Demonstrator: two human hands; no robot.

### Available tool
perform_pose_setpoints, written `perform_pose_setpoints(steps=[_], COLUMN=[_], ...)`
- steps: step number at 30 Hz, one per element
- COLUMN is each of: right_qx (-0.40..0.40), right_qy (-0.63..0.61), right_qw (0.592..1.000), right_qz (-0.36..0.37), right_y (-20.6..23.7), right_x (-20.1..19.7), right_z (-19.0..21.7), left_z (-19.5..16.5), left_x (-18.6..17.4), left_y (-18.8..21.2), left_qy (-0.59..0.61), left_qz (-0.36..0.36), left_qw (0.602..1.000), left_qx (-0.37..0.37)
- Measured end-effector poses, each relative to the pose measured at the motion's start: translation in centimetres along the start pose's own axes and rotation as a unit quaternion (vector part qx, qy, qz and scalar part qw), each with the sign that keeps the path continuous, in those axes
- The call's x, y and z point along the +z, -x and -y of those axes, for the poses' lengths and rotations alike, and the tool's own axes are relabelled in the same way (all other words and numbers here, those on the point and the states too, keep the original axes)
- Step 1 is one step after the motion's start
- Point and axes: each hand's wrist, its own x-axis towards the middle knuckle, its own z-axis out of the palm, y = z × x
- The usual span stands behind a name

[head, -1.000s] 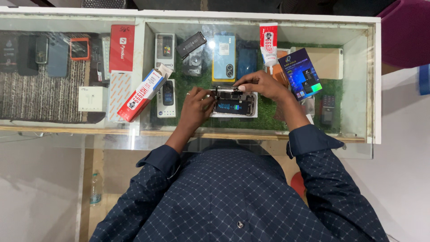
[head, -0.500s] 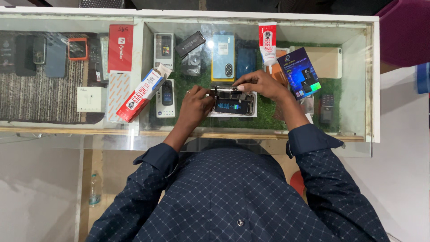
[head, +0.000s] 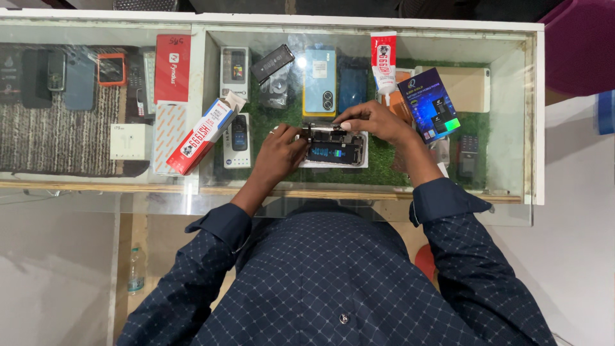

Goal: The person reassembles a disassembled smartphone on a glass display counter. They wipe the back cover with a tissue, place it onto the phone chassis, and press the edges to secure it. The person then powers on the device and navigates the touchscreen to verify functionality.

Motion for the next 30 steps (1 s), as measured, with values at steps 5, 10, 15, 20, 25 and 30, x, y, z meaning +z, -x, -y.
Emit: perform_pose_setpoints(steps=[5, 10, 15, 20, 25, 30], right_qx=[0.01, -0.001, -0.005, -0.001, -0.003, -0.008], right_qy=[0.0, -0.005, -0.007, -0.002, -0.007, -0.007], right_qw=[1.0, 1.0, 1.0, 1.0, 1.0, 1.0], right_qz=[0.0, 0.008, 0.014, 0.015, 0.017, 0.018], right_y=[0.2, 0.4, 0.5, 0.5, 0.4, 0.4], right_x=[0.0, 0.2, 0.2, 0.1, 0.1, 0.1], right_z=[0.1, 0.3, 0.4, 0.3, 0.1, 0.0], left_z=[0.5, 0.7, 0.9, 0.9, 1.0, 1.2], left_x=[0.0, 0.1, -0.1, -0.1, -0.1, -0.2], left_y=[0.0, -0.1, -0.2, -0.3, -0.4, -0.4], left_qy=[0.004, 0.015, 0.05, 0.052, 0.051, 0.051], left_qz=[0.013, 0.033, 0.018, 0.02, 0.036, 0.04], left_qw=[1.0, 0.999, 0.998, 0.998, 0.998, 0.998], left_qx=[0.015, 0.018, 0.032, 0.029, 0.024, 0.027])
